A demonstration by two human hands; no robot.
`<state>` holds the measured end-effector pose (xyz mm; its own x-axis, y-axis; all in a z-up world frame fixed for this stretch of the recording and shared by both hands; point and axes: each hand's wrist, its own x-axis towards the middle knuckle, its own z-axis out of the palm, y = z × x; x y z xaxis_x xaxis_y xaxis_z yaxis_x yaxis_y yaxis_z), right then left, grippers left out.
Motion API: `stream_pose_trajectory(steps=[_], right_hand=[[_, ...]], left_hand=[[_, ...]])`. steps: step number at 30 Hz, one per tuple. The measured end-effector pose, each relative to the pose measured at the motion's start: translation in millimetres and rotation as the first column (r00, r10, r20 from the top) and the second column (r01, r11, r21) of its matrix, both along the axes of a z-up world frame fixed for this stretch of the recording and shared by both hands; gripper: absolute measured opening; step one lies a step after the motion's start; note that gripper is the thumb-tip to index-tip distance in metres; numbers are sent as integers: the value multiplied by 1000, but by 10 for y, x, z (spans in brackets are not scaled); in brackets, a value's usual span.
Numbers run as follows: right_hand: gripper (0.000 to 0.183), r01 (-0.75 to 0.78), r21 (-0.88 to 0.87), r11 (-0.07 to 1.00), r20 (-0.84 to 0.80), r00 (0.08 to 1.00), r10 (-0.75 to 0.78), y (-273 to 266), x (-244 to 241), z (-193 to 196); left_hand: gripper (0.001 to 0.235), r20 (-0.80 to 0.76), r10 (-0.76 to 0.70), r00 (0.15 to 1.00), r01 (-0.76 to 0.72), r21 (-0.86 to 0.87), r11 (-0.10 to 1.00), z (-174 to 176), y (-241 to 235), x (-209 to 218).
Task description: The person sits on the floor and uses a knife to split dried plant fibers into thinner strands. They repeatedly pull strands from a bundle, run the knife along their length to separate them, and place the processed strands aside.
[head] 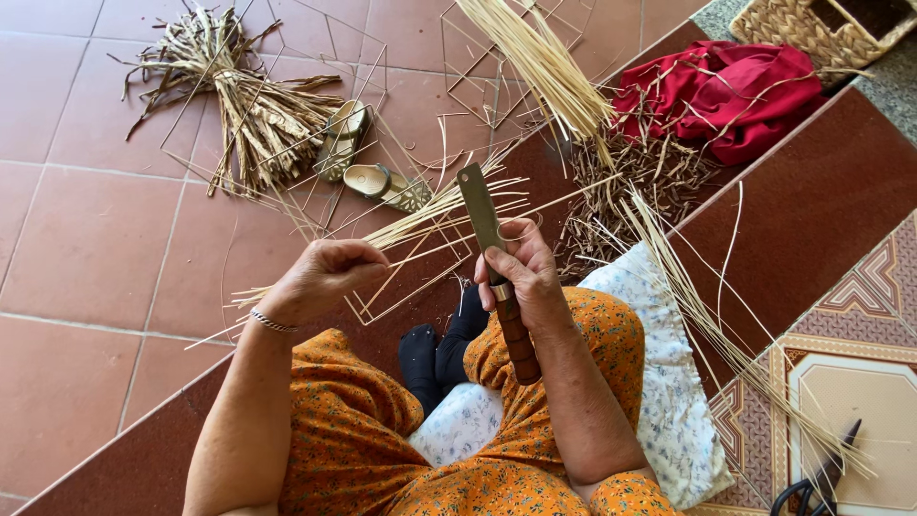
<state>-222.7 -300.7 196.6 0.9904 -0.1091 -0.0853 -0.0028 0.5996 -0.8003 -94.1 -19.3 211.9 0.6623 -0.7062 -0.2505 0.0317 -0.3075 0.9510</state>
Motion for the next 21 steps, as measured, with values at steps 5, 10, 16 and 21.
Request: stream_pose_trajectory(steps=[5, 10, 16, 21], right_hand=[[28, 34, -13, 999, 24, 999, -34, -43, 0, 83], [26, 41, -43, 998, 25, 999, -40, -75, 4, 112], [24, -18, -104, 994, -26, 1000, 15, 70, 19, -8], [29, -76, -47, 996, -9, 997, 75, 196, -4, -101]], left_hand=[[15, -5, 3, 1000, -3, 8, 1000, -95, 202, 92], [15, -18, 23, 1000, -22, 28, 999, -68, 304, 142], [21, -51, -40, 998, 42, 43, 998, 41, 12, 15], [18, 43, -40, 998, 37, 76, 996, 17, -256, -109]])
